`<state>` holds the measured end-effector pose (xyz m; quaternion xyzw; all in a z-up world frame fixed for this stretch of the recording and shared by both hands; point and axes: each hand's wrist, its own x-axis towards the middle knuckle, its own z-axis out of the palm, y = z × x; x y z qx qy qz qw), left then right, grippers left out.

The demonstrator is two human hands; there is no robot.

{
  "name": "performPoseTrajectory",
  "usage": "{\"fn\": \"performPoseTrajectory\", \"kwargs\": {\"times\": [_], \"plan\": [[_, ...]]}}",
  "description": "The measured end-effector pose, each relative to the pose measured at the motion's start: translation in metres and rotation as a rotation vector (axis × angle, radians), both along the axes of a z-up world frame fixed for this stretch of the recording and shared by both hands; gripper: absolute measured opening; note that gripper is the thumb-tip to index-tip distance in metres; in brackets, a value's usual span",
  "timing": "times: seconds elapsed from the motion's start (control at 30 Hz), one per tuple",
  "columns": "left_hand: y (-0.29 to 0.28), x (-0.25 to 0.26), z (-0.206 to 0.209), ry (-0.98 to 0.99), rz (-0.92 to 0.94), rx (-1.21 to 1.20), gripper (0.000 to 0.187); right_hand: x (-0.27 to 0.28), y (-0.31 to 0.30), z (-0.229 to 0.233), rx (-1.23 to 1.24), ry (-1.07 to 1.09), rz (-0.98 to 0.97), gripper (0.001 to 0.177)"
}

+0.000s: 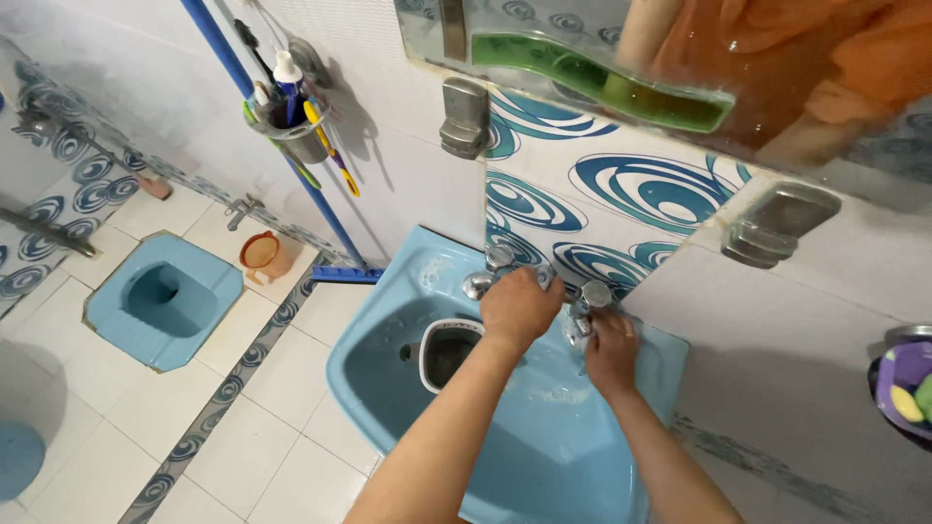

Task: Clean the bathroom sink and faucet using a blue cloth.

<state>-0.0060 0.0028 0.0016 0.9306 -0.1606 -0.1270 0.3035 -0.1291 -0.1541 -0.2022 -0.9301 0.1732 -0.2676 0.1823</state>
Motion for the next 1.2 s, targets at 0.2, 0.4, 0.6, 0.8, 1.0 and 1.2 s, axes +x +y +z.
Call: {"fn": "performPoseTrajectory", "kwargs": {"times": [0.2, 0.4, 0.6, 0.8, 1.0, 1.2], "plan": [[0.001, 0.001, -0.003, 0.015, -0.010, -0.011, 0.051, -0.078, 0.025, 0.044, -0.011, 0.014, 0.002, 0.039], [0.001, 0.007, -0.008, -0.034, 0.002, -0.021, 0.052, -0.006, 0.008, 0.013, 0.253, -0.163, -0.020, 0.039], [-0.004, 0.010, -0.015, -0.073, -0.029, -0.029, 0.054, -0.038, 0.051, 0.000, 0.117, -0.072, -0.215, 0.043], [0.000, 0.005, -0.009, -0.012, -0.011, -0.036, 0.051, -0.051, 0.090, 0.031, -0.181, 0.208, -0.129, 0.060], [0.000, 0.003, -0.010, -0.006, -0.036, -0.037, 0.053, -0.058, 0.092, 0.042, -0.245, 0.329, -0.047, 0.063], [0.002, 0.002, -0.006, 0.001, -0.032, -0.060, 0.051, -0.022, 0.113, 0.056, -0.302, 0.315, 0.077, 0.061]]}}
